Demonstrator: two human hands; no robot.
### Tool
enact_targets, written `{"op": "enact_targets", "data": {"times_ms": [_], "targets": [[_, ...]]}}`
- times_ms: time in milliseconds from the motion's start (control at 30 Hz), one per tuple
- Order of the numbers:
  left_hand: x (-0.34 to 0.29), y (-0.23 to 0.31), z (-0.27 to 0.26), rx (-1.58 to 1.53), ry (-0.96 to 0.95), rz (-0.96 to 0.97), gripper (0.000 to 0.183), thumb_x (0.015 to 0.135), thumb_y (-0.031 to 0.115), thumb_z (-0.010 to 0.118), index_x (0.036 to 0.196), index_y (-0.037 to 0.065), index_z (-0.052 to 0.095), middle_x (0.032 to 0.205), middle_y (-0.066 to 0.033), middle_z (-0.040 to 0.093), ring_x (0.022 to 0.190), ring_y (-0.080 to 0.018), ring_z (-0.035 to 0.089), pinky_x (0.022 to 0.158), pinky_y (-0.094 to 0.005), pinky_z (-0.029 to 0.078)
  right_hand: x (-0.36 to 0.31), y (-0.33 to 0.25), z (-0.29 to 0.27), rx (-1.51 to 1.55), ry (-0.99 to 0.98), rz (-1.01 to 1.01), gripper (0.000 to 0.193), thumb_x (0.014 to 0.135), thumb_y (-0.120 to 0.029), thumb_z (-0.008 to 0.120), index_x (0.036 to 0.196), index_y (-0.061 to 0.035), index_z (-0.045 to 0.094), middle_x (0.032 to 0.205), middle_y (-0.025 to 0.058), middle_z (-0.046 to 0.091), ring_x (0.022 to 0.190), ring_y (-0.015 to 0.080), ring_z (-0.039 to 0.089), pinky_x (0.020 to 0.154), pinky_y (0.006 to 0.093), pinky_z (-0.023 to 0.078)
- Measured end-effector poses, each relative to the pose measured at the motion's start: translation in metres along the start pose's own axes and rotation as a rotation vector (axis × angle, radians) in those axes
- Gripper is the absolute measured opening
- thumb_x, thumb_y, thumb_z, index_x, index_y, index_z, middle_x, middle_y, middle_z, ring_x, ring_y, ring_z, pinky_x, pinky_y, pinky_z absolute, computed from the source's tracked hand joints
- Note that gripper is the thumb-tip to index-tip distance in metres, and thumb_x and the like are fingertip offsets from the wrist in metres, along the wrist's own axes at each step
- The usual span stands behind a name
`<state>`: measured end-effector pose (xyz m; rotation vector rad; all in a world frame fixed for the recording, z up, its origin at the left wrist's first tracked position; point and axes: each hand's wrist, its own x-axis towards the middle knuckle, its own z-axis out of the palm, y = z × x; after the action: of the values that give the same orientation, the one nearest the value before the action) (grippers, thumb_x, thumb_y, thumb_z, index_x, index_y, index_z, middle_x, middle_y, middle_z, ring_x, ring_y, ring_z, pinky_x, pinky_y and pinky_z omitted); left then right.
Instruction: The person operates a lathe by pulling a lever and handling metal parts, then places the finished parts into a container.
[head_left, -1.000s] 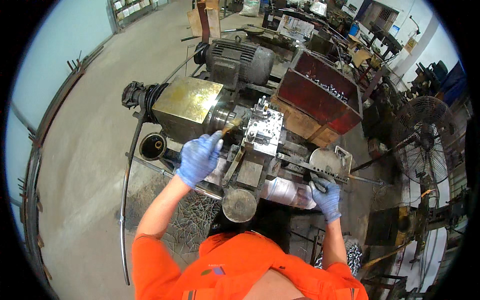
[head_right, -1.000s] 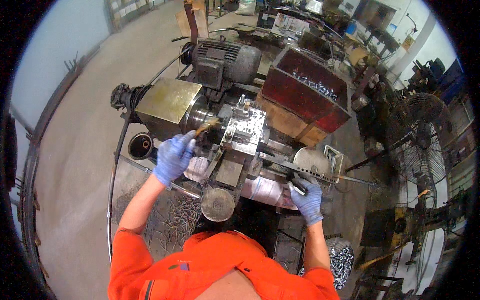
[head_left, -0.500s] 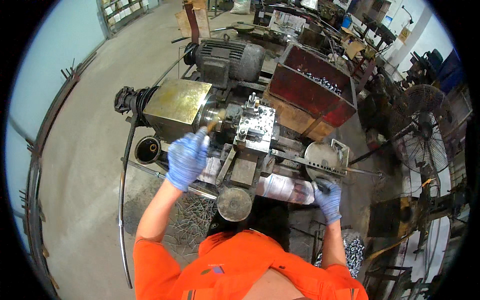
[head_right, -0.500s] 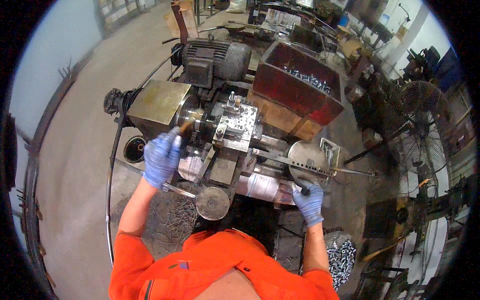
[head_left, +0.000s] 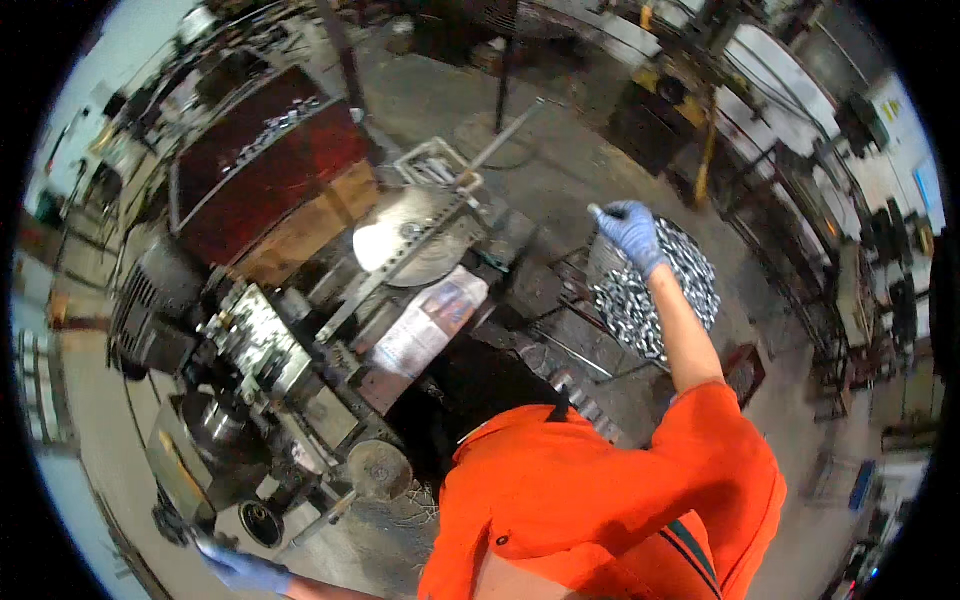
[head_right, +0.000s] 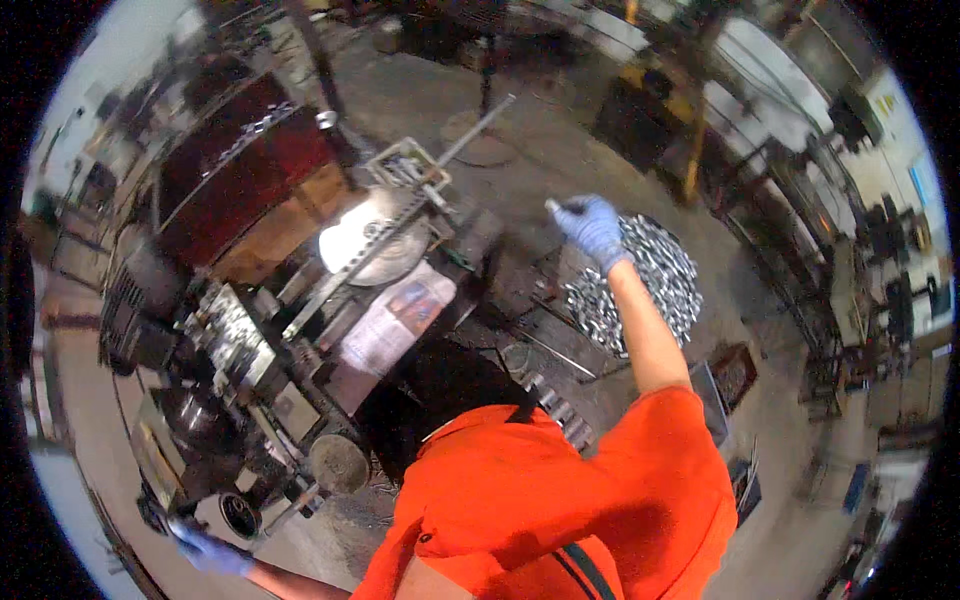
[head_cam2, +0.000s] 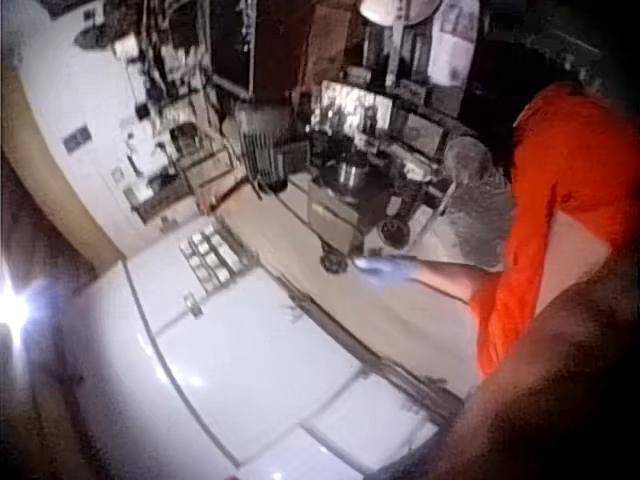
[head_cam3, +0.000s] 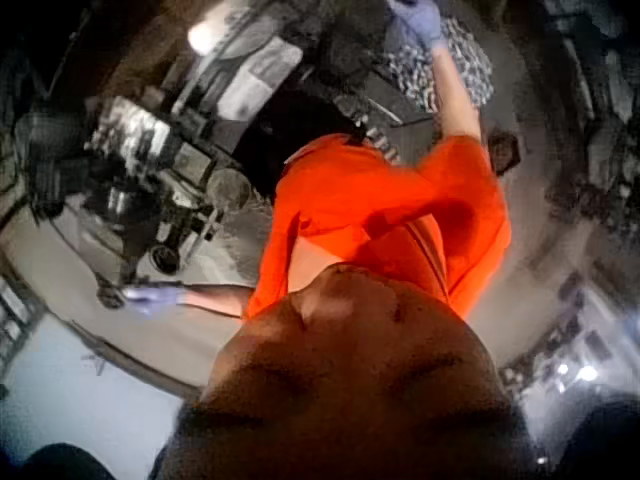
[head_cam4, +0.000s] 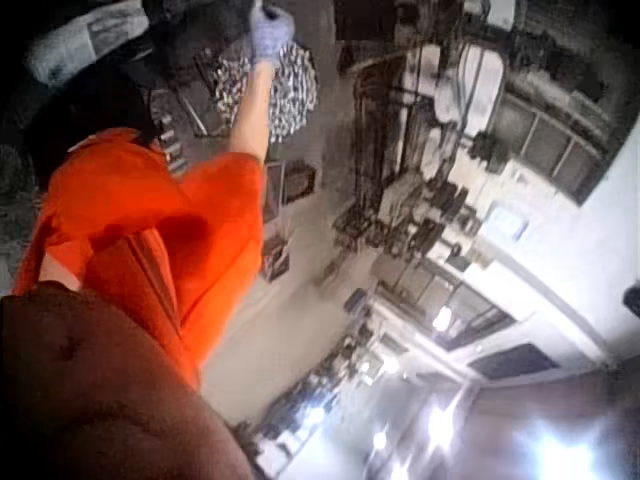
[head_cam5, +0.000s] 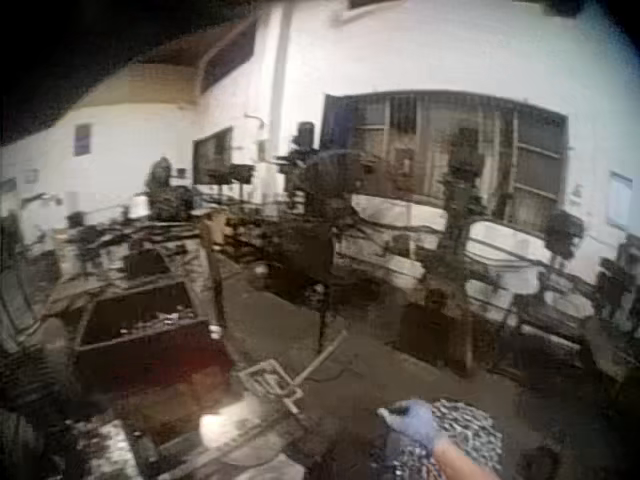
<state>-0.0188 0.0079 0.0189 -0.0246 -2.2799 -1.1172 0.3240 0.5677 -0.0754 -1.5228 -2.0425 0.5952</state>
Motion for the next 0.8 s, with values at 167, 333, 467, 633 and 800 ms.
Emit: {"op": "enact_targets", "data": {"times_ms": [167, 333, 467, 633, 800], "targets": [[-0.111, -0.095, 0.076, 0.329, -0.531, 0.394, 0.035, 0.091, 0.03, 0.049, 0.088, -0.003, 0.061, 0.076, -0.013, 0.062, 0.059, -0.0152, 0.051, 0.054, -0.0314, 0.041, 0.019, 0.125, -0.036, -0.275, -0.071, 0.26, 0.049, 0.071, -0.046, 0.066, 0.085, 0.0012, 0.067, 0.081, 0.016, 0.067, 0.078, 0.0259, 0.065, 0.076, 0.0332, 0.048], [-0.117, -0.081, 0.062, 0.199, -0.706, 0.006, 0.038, 0.091, 0.031, 0.049, 0.097, -0.004, 0.062, 0.078, -0.016, 0.064, 0.064, -0.0197, 0.056, 0.061, -0.0325, 0.046, 0.007, 0.144, -0.003, -0.431, -0.415, 0.183, 0.057, 0.067, -0.051, 0.064, 0.089, 0.0008, 0.066, 0.087, 0.0226, 0.064, 0.086, 0.0342, 0.062, 0.078, 0.0375, 0.047], [-0.117, -0.108, 0.07, 0.043, -0.615, 0.048, 0.034, 0.091, 0.028, 0.049, 0.097, -0.003, 0.062, 0.075, -0.0108, 0.064, 0.061, -0.0168, 0.054, 0.057, -0.0326, 0.044, -0.001, 0.138, 0.034, -0.642, -0.592, 0.127, 0.07, 0.069, -0.06, 0.056, 0.097, 0.0039, 0.063, 0.097, 0.024, 0.062, 0.092, 0.0349, 0.06, 0.083, 0.0404, 0.046], [-0.116, -0.084, 0.069, 0.114, -0.636, 0.032, 0.033, 0.091, 0.026, 0.05, 0.097, -0.004, 0.061, 0.077, -0.0104, 0.064, 0.062, -0.0157, 0.053, 0.058, -0.0319, 0.043, 0.004, 0.144, 0.061, -0.788, -0.782, 0.046, 0.063, 0.069, -0.055, 0.056, 0.099, -0.0014, 0.064, 0.105, 0.0205, 0.061, 0.1, 0.0345, 0.058, 0.087, 0.0398, 0.045], [-0.117, -0.07, 0.071, 0.097, -0.617, 0.081, 0.033, 0.091, 0.027, 0.049, 0.092, -0.004, 0.061, 0.073, -0.0109, 0.063, 0.06, -0.016, 0.051, 0.056, -0.0322, 0.043, 0.011, 0.158, 0.068, -0.719, -0.807, -0.015, 0.058, 0.074, -0.053, 0.051, 0.103, -0.0043, 0.064, 0.106, 0.0183, 0.061, 0.098, 0.0315, 0.059, 0.085, 0.0389, 0.045]]}}
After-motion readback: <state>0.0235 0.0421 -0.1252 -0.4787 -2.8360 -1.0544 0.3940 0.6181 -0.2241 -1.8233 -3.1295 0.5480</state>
